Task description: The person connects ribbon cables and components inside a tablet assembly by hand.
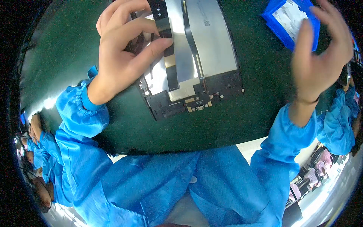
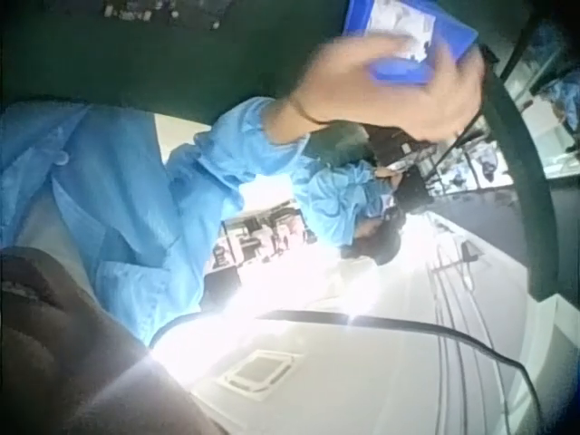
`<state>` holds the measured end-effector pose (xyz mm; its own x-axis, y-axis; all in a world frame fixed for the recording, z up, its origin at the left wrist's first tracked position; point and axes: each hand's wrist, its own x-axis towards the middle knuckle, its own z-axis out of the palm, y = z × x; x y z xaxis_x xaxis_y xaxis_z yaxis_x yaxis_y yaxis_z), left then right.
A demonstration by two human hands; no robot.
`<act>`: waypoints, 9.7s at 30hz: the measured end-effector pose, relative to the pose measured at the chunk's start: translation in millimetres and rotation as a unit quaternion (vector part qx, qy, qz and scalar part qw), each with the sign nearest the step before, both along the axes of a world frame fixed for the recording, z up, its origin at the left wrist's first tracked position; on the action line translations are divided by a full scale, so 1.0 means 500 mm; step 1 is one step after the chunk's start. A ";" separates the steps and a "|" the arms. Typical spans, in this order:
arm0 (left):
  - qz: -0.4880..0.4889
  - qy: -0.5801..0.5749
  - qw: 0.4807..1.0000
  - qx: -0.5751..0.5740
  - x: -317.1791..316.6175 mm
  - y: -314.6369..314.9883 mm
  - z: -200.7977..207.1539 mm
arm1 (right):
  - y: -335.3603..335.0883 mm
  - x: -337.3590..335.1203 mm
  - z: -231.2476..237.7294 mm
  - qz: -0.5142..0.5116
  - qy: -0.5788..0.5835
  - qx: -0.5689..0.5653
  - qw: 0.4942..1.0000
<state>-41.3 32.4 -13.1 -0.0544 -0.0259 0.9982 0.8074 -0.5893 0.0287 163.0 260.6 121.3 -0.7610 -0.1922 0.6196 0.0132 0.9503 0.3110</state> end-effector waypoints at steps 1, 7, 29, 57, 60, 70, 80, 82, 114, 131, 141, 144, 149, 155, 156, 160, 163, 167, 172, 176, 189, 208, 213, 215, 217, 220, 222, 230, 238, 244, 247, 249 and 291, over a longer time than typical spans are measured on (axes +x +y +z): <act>-0.007 -0.003 1.000 0.000 0.001 0.010 -0.008 | -0.035 0.000 -0.005 0.125 -0.042 -0.098 0.986; 0.065 0.005 0.997 -0.033 -0.005 -0.025 -0.003 | -0.238 0.027 -0.100 0.286 -0.272 -0.182 0.901; 0.287 0.055 0.954 -0.070 -0.001 -0.009 -0.015 | -0.197 -0.014 -0.084 0.210 -0.404 -0.230 0.860; 0.234 0.124 0.896 -0.357 0.120 -0.191 0.116 | -0.295 -0.021 -0.156 0.066 -0.191 -0.506 0.839; 0.294 0.221 0.878 -0.307 0.138 -0.173 0.111 | -0.252 -0.015 -0.136 0.102 -0.254 -0.503 0.820; 0.256 0.337 0.847 -0.322 0.134 -0.179 0.129 | -0.249 -0.007 -0.120 0.130 -0.274 -0.532 0.790; 0.123 -0.066 0.867 -0.479 0.099 -0.118 0.129 | -0.041 0.021 -0.077 -0.165 0.115 -0.269 0.942; 0.127 -0.077 0.848 -0.509 0.099 -0.104 0.125 | 0.008 0.049 -0.072 -0.273 0.062 -0.247 0.928; 0.116 -0.110 0.831 -0.532 0.098 -0.094 0.109 | -0.306 0.066 -0.127 0.017 -0.146 -0.259 0.955; 0.122 -0.080 0.837 -0.528 0.110 -0.083 0.105 | -0.304 0.078 -0.136 0.013 -0.118 -0.225 0.967; 0.123 -0.077 0.840 -0.523 0.114 -0.089 0.102 | -0.308 0.082 -0.132 0.020 -0.137 -0.270 0.953; 0.128 -0.073 0.841 -0.520 0.115 -0.096 0.103 | -0.313 0.080 -0.130 0.022 -0.141 -0.269 0.953; 0.130 -0.070 0.842 -0.518 0.111 -0.109 0.099 | -0.330 0.075 -0.132 0.017 -0.136 -0.260 0.956; 0.135 -0.077 0.835 -0.528 0.112 -0.119 0.098 | -0.339 0.072 -0.138 0.026 -0.132 -0.266 0.954; 0.133 -0.077 0.835 -0.529 0.112 -0.121 0.097 | -0.341 0.073 -0.139 0.025 -0.135 -0.269 0.953; 0.137 -0.078 0.840 -0.520 0.109 -0.124 0.092 | -0.342 0.069 -0.140 0.026 -0.136 -0.269 0.953; 0.139 -0.079 0.836 -0.524 0.111 -0.127 0.097 | -0.344 0.070 -0.139 0.028 -0.141 -0.273 0.951; 0.144 -0.075 0.836 -0.524 0.111 -0.129 0.094 | -0.346 0.068 -0.146 0.032 -0.137 -0.271 0.952; 0.143 -0.080 0.832 -0.530 0.109 -0.133 0.091 | -0.348 0.066 -0.145 0.036 -0.145 -0.268 0.952; 0.141 -0.080 0.837 -0.522 0.109 -0.129 0.090 | -0.345 0.066 -0.146 0.037 -0.140 -0.266 0.953; 0.161 -0.080 0.824 -0.537 0.111 -0.111 0.105 | -0.328 0.060 -0.134 0.053 -0.178 -0.238 0.953; 0.164 -0.121 0.812 -0.548 0.122 -0.123 0.105 | -0.339 0.056 -0.129 0.103 -0.228 -0.245 0.937; 0.158 -0.137 0.811 -0.546 0.125 -0.120 0.113 | -0.346 0.053 -0.125 0.095 -0.201 -0.276 0.935; 0.160 -0.136 0.812 -0.544 0.123 -0.120 0.109 | -0.339 0.030 -0.121 0.090 -0.195 -0.272 0.938; 0.167 -0.147 0.810 -0.542 0.125 -0.122 0.114 | -0.337 0.030 -0.127 0.111 -0.187 -0.252 0.943; 0.158 -0.178 0.801 -0.549 0.130 -0.121 0.113 | -0.342 0.073 -0.128 0.128 -0.209 -0.236 0.940; 0.147 -0.201 0.795 -0.553 0.130 -0.119 0.111 | -0.340 0.073 -0.133 0.124 -0.195 -0.237 0.944; 0.122 -0.255 0.791 -0.543 0.140 -0.123 0.117 | -0.318 0.081 -0.129 0.192 -0.199 -0.222 0.935; 0.006 -0.373 0.791 -0.486 0.129 -0.161 0.076 | -0.301 0.035 -0.152 0.128 -0.118 -0.385 0.906; 0.349 -0.108 0.748 -0.554 0.121 -0.251 0.075 | -0.298 0.032 -0.203 -0.005 -0.107 -0.556 0.824; 0.309 -0.075 0.673 -0.668 0.167 -0.299 0.077 | -0.309 0.034 -0.210 -0.009 -0.098 -0.600 0.794; 0.263 -0.107 0.674 -0.682 0.197 -0.301 0.092 | -0.312 0.030 -0.192 0.001 -0.144 -0.623 0.769; 0.312 -0.356 0.582 -0.662 -0.405 -0.116 0.048 | -0.313 0.021 -0.267 0.278 -0.121 -0.540 0.785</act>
<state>-243.9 -25.7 10.9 -0.8580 0.5032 -0.1028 0.3585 0.7301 0.5817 173.2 104.2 -12.1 -0.8659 0.0026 0.5003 -0.4322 0.4996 -0.7507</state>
